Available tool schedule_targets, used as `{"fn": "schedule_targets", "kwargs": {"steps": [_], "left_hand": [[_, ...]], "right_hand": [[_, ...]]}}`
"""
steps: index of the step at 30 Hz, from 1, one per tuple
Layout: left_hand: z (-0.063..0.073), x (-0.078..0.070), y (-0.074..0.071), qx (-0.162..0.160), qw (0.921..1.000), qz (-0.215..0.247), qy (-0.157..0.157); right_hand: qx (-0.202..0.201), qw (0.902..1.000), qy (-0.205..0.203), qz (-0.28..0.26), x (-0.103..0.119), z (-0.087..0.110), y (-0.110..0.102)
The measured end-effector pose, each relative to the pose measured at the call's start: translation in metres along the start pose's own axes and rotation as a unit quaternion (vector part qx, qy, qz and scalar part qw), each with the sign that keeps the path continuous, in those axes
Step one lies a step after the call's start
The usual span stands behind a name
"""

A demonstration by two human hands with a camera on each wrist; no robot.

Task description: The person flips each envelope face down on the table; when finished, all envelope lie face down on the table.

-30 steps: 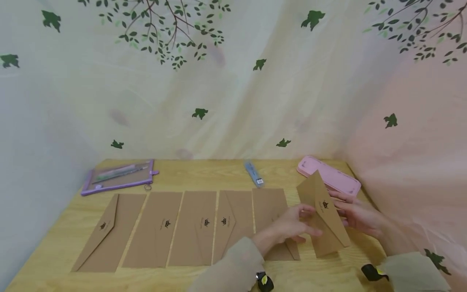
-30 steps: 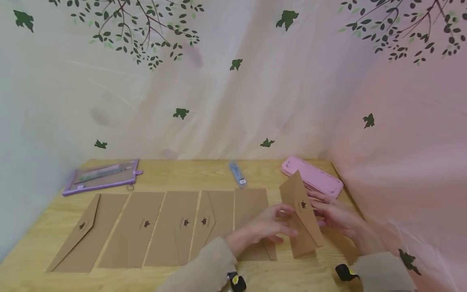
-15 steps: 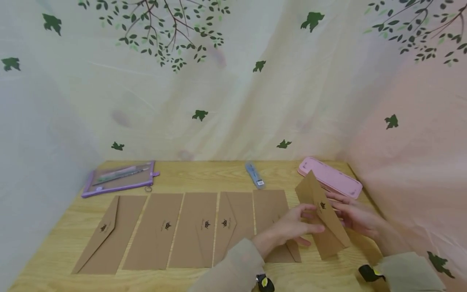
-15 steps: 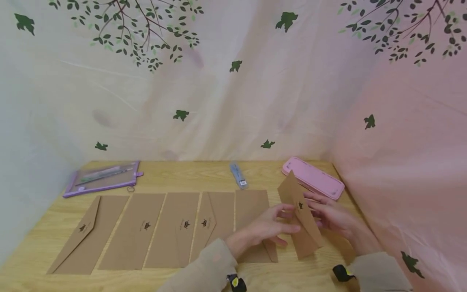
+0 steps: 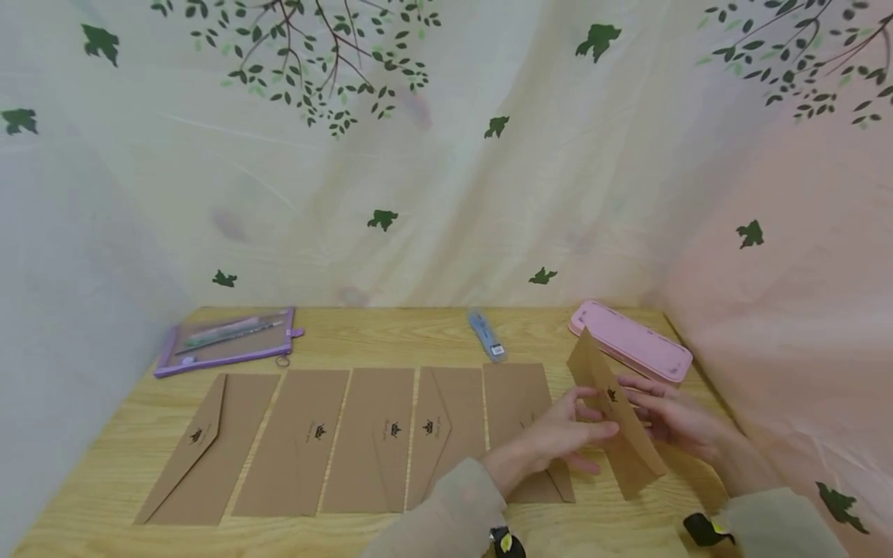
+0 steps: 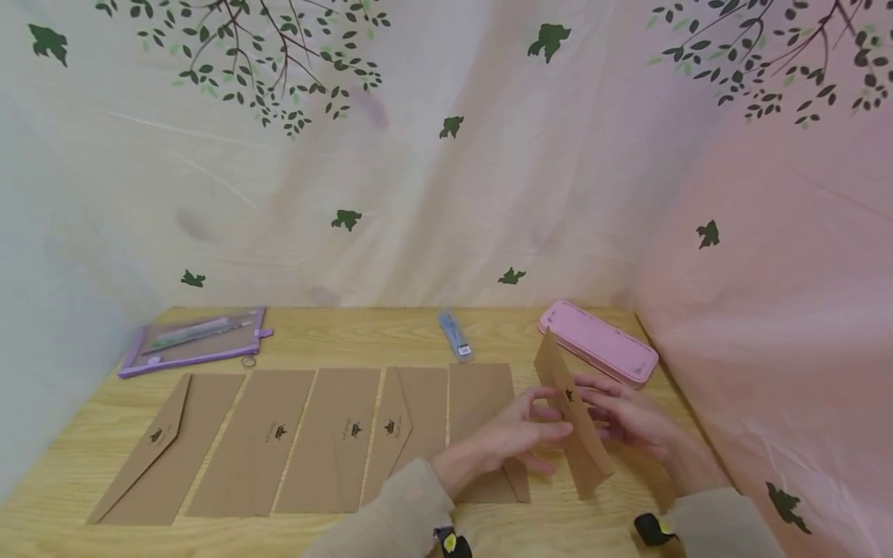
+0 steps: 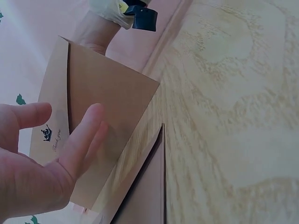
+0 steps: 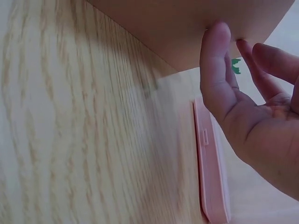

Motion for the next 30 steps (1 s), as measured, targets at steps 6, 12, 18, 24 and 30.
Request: {"fn": "schedule_targets", "kwargs": {"steps": [6,12,18,24,30], "left_hand": [[-0.002,0.005,0.0,0.007,0.9998,0.02,-0.003],[-0.001,0.007,-0.002,0.025,0.9986,0.046,-0.009],[0.001,0.008,-0.005,0.048,0.9964,0.066,-0.021],[0.004,0.009,-0.011,0.067,0.9944,0.077,-0.027],[0.004,0.009,-0.015,0.083,0.993,0.081,-0.024]], "right_hand": [[0.012,0.9998,0.004,0.016,0.0,-0.002,0.002],[0.016,0.9995,0.014,0.025,-0.002,-0.004,0.002],[0.01,0.9991,0.019,0.037,-0.003,-0.003,0.003],[0.014,0.9987,0.019,0.045,-0.005,-0.005,0.005],[0.004,0.9986,0.024,0.047,-0.005,-0.006,0.005]]}}
Point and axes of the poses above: each hand's wrist, its own z-axis away from the middle knuckle, its own y-axis out of the palm, x = y × z, the point moved 5 cm from there along -z, towards the middle knuckle, and after that the axes turned 9 degrees about -y, right-handed, at the moved point
